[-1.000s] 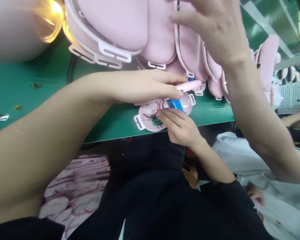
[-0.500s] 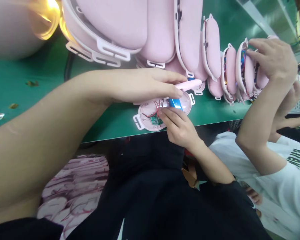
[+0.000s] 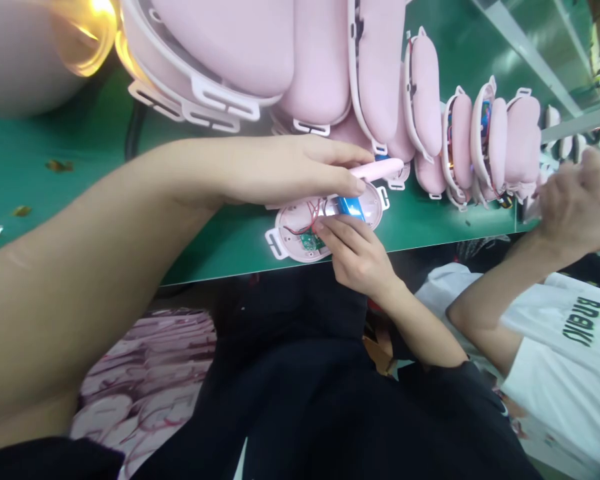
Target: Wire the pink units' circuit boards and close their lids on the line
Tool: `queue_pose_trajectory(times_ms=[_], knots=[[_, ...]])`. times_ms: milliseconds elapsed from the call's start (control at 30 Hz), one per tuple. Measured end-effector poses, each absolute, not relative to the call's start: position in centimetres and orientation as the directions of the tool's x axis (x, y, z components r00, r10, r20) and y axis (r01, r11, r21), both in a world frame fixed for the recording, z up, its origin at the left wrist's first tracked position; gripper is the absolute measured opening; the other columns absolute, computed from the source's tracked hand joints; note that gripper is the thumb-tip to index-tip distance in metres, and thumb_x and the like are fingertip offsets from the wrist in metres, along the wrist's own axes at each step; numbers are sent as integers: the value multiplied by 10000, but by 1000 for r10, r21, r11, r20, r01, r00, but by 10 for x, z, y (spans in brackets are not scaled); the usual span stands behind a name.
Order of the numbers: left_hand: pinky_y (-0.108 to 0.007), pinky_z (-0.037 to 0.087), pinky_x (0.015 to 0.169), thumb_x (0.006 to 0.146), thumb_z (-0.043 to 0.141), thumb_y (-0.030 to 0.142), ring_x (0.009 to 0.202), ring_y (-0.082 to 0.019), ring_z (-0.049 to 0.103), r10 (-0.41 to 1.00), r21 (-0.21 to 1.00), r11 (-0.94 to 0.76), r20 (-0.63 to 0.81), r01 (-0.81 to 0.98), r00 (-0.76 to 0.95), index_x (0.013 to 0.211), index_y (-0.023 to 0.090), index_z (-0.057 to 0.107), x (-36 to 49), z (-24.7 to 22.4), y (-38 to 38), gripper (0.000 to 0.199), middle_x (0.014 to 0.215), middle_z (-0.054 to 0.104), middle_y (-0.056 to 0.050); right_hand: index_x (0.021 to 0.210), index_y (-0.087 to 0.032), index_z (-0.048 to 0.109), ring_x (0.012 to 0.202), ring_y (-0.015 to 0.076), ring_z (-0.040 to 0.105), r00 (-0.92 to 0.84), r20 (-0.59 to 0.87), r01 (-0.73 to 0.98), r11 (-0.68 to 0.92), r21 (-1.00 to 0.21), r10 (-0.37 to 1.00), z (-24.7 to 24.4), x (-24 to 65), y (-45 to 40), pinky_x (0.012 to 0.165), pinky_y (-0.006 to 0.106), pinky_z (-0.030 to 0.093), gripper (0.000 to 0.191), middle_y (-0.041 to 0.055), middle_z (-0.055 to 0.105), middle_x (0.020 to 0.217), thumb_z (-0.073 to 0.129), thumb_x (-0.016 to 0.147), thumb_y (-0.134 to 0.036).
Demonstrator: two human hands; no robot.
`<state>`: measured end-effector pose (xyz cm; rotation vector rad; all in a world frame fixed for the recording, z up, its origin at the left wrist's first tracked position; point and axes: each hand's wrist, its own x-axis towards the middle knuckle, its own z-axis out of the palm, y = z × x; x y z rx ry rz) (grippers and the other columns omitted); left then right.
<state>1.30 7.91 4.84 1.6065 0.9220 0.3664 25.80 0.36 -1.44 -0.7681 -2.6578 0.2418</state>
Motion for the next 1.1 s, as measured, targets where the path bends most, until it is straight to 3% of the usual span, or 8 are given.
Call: queue_pose_trajectory(times_ms=[100, 233, 300, 400, 533, 633, 800, 1100], knots=[[-473, 359, 1314, 938, 595, 680, 1476, -378, 504, 739, 932, 1, -245, 362, 628, 1675, 274, 481, 13, 45, 80, 849, 1479, 695, 1, 1509, -168, 638, 1341, 278, 705, -776, 304, 497, 833, -246, 553, -17, 256, 1, 1167, 550, 635, 531, 138, 761, 1418, 466, 1026, -28], [-557, 488, 1197, 933, 628, 731, 1299, -408, 635, 717, 930, 108, -317, 350, 621, 1693, 301, 442, 12, 43, 80, 893, 1353, 755, -42, 1476, -135, 658, 1364, 267, 693, -777, 305, 513, 835, -201, 551, -17, 257, -1, 1201, 521, 622, 494, 141, 759, 1423, 481, 1030, -18], [-561, 477, 1211, 950, 620, 720, 1320, -393, 626, 721, 938, 85, -291, 337, 629, 1694, 310, 437, 12, 43, 80, 869, 1451, 712, -40, 1459, -156, 672, 1367, 259, 693, -785, 263, 518, 827, -217, 561, -11, 256, -1, 1203, 522, 616, 500, 130, 756, 1434, 475, 1023, -12], [-476, 428, 1270, 982, 584, 673, 1421, -345, 563, 712, 944, -10, -224, 328, 666, 1685, 286, 456, 11, 44, 80, 813, 1635, 583, -18, 1344, -171, 727, 1226, 253, 745, -712, 309, 540, 773, -334, 631, 3, 246, -4, 1091, 491, 659, 384, 119, 797, 1315, 532, 1023, -90], [-436, 473, 1226, 990, 576, 649, 1351, -319, 625, 711, 934, -5, -247, 357, 658, 1696, 269, 440, 12, 47, 79, 814, 1592, 624, -25, 1135, -170, 770, 826, 166, 737, -498, 291, 594, 566, -572, 817, 15, 213, -11, 819, 331, 660, 239, 43, 800, 954, 722, 1035, -383], [-423, 521, 1157, 1001, 560, 629, 1293, -311, 654, 702, 938, -5, -243, 346, 669, 1683, 274, 457, 13, 48, 80, 776, 1523, 667, -10, 1071, -174, 803, 894, 149, 765, -492, 184, 595, 483, -643, 851, 17, 194, -7, 903, 292, 639, 202, 39, 830, 990, 704, 1070, -351], [-411, 526, 1143, 976, 570, 611, 1253, -326, 673, 678, 951, -12, -220, 310, 701, 1610, 262, 553, 13, 49, 80, 724, 1311, 751, -2, 1026, -205, 839, 976, 144, 797, -468, 224, 509, 467, -723, 855, 27, 213, 8, 954, 275, 643, 92, 11, 848, 1012, 751, 1033, -229], [-448, 462, 1238, 962, 562, 642, 1367, -321, 616, 704, 939, -27, -225, 342, 674, 1641, 285, 523, 13, 45, 81, 767, 1598, 619, -9, 1024, -183, 799, 977, 160, 812, -601, 205, 564, 591, -577, 773, 24, 241, 8, 911, 288, 671, 105, 41, 846, 1039, 704, 1060, -209]])
